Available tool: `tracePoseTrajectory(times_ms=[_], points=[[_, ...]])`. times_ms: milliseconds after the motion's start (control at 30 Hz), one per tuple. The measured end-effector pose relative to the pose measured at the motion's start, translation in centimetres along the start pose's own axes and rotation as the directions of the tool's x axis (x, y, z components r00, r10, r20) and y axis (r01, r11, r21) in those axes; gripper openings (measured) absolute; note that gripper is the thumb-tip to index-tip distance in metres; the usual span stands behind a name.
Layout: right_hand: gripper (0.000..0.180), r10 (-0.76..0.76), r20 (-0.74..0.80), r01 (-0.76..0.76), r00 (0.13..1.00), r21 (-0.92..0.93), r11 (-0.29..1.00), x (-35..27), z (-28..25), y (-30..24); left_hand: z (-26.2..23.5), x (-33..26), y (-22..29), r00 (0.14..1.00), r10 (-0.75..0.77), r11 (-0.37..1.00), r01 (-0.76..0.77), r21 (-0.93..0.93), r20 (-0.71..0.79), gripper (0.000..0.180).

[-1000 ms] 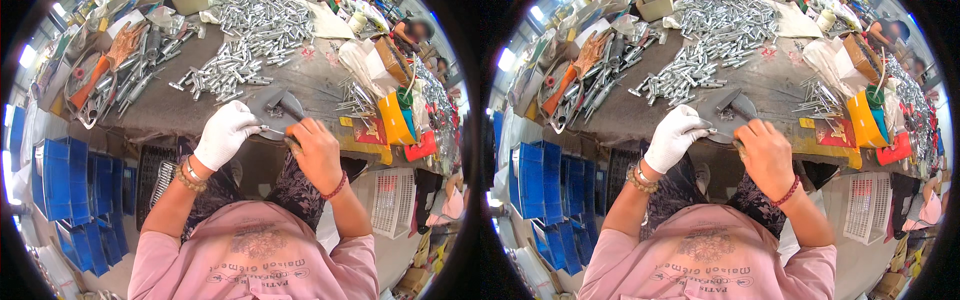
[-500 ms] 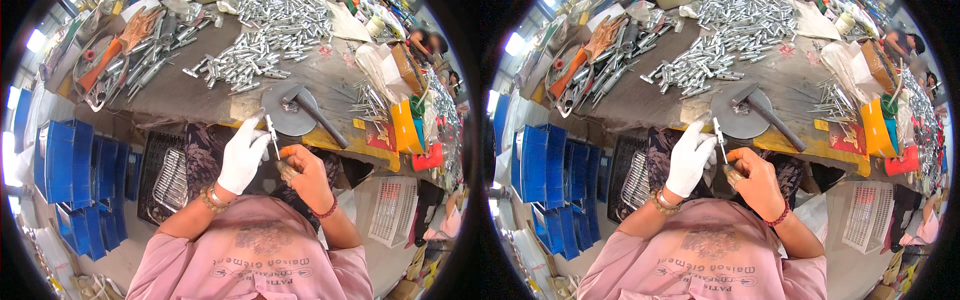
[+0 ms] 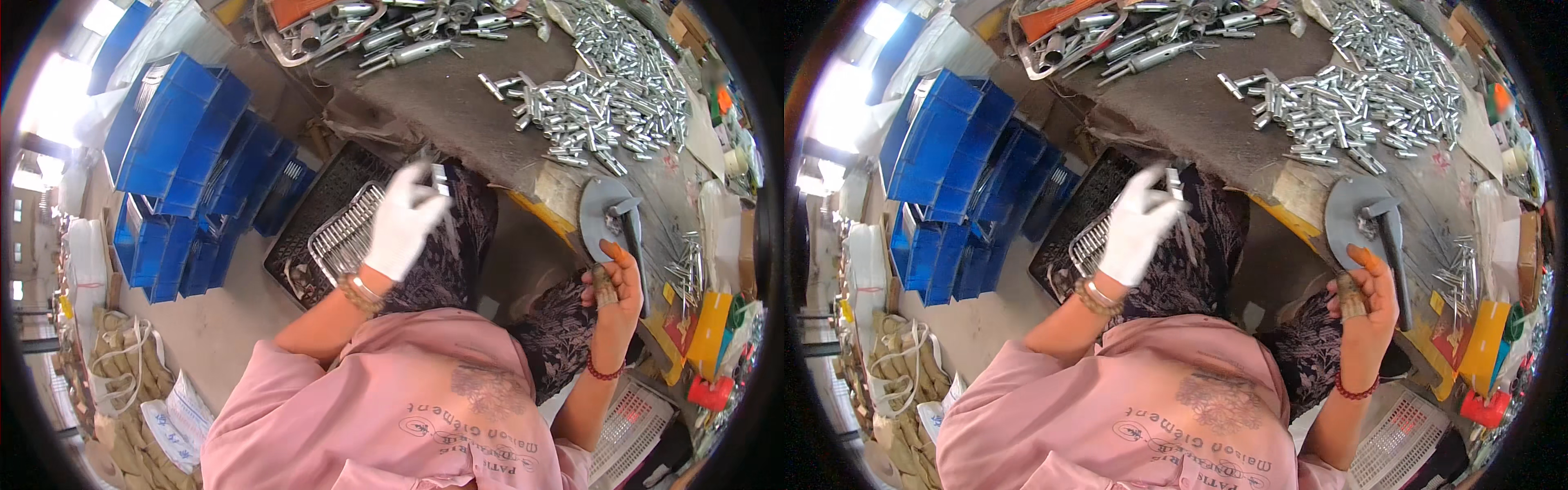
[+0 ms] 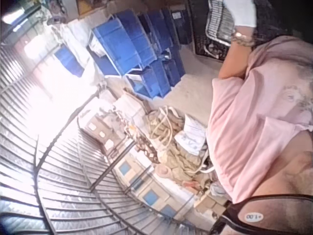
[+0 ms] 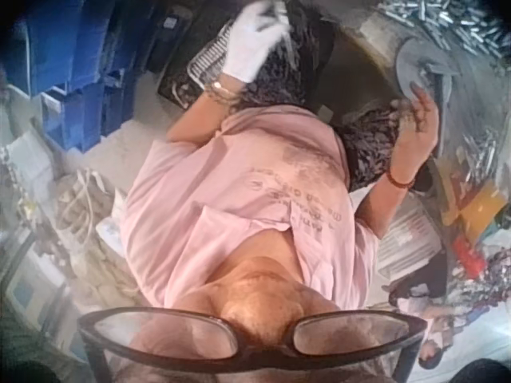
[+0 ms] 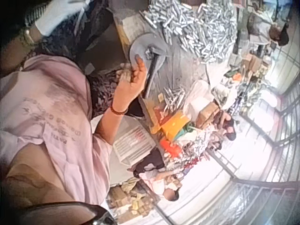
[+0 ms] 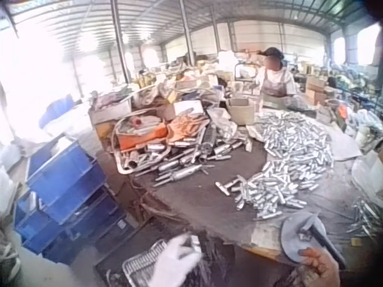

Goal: Manually assembling small metal pins and plates using a hammer on a workshop table.

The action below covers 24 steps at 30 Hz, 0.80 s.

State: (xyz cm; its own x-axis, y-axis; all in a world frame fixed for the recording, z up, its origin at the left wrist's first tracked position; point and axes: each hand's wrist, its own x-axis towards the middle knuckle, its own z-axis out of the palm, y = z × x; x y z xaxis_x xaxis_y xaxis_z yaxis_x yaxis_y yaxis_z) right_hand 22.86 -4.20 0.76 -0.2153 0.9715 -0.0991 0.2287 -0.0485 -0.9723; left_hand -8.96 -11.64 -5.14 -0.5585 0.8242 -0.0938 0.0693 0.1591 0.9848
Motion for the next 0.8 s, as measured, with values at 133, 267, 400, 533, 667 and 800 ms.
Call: tracePoseTrajectory(times_ms=[133, 267, 400, 533, 667, 800], points=[[0.038, 0.044, -0.013, -0.043, 0.999, 0.074, 0.996, 0.5, -0.1, 0.0, -8.2, 4.0, -9.9, 0.949, -0.239, 0.961, 0.261, 0.088, -0.208, 0.066], [0.036, 0.004, -0.01, -0.003, 1.0, 0.074, 0.997, 0.5, 0.3, 0.0, -12.2, 5.1, -21.2, 0.885, -0.361, 0.92, 0.39, 0.043, -0.294, 0.069], [0.036, 0.034, -0.043, -0.031, 0.999, 0.053, 0.998, 0.3, 0.5, -0.3, -10.6, 7.2, -25.5, 0.891, -0.326, 0.923, 0.372, 0.1, -0.315, 0.068], [0.036, 0.033, -0.045, -0.03, 0.998, 0.078, 0.996, 0.4, 0.4, 0.1, -9.2, 8.6, -27.0, 0.862, -0.383, 0.9, 0.43, 0.076, -0.333, 0.063], [0.036, 0.026, -0.033, -0.023, 0.999, 0.1, 0.995, 0.3, 0.1, 0.4, -8.8, 9.6, -28.4, 0.872, -0.288, 0.872, 0.41, 0.268, -0.396, 0.061], [0.036, 0.033, -0.031, -0.03, 0.999, 0.1, 0.995, 0.4, 0.4, 0.5, -8.9, 9.4, -28.5, 0.876, -0.224, 0.841, 0.395, 0.369, -0.426, 0.063]])
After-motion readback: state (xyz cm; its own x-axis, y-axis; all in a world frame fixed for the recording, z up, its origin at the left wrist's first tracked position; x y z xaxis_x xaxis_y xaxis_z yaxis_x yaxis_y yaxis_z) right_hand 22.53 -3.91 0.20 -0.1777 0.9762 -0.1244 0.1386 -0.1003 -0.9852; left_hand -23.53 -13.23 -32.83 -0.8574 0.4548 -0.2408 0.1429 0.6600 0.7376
